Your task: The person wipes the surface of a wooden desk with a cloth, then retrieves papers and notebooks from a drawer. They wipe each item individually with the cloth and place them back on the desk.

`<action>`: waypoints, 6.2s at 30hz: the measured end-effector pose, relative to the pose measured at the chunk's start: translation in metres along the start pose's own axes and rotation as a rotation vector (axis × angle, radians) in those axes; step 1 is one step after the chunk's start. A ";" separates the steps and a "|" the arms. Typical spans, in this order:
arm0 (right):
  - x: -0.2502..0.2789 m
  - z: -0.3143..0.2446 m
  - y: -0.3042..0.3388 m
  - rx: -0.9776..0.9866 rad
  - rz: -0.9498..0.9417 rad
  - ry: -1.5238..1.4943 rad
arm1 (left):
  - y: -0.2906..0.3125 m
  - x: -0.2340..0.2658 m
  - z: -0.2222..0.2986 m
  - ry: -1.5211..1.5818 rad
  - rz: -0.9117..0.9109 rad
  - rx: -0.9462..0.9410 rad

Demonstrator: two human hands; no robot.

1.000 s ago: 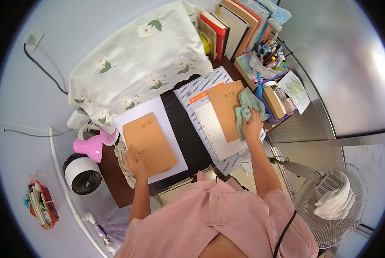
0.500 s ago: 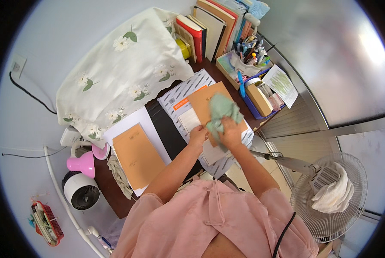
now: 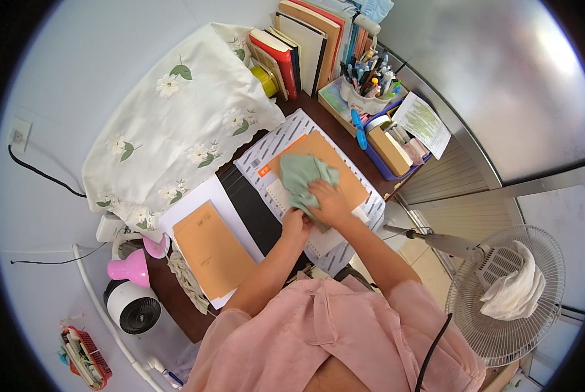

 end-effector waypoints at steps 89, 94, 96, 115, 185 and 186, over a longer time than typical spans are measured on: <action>-0.038 -0.023 -0.008 -0.060 -0.080 0.292 | 0.079 0.079 0.042 -0.478 -0.114 -0.292; 0.008 -0.007 0.092 -0.120 -0.165 0.209 | 0.043 0.069 0.011 -0.499 -0.007 -0.187; 0.038 0.034 0.113 -0.378 0.085 0.202 | 0.065 0.051 0.022 -0.548 0.115 -0.165; 0.087 0.063 0.103 -0.956 0.347 -0.569 | 0.115 -0.050 0.172 -0.813 -0.118 -1.080; 0.027 0.012 0.111 -0.103 0.143 0.020 | 0.106 0.356 0.250 -0.685 0.441 -0.670; 0.027 0.013 0.112 -0.093 0.136 0.020 | 0.106 0.353 0.255 -0.785 0.506 -0.825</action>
Point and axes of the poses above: each hand's wrist, its own y-axis away from the middle knuckle, its own x-axis out of the back of the hand, z = x × y, the point moved 8 cm from there along -y, towards the middle knuckle, and after that the axes turned 10 degrees about -x, right-handed, at the moved point
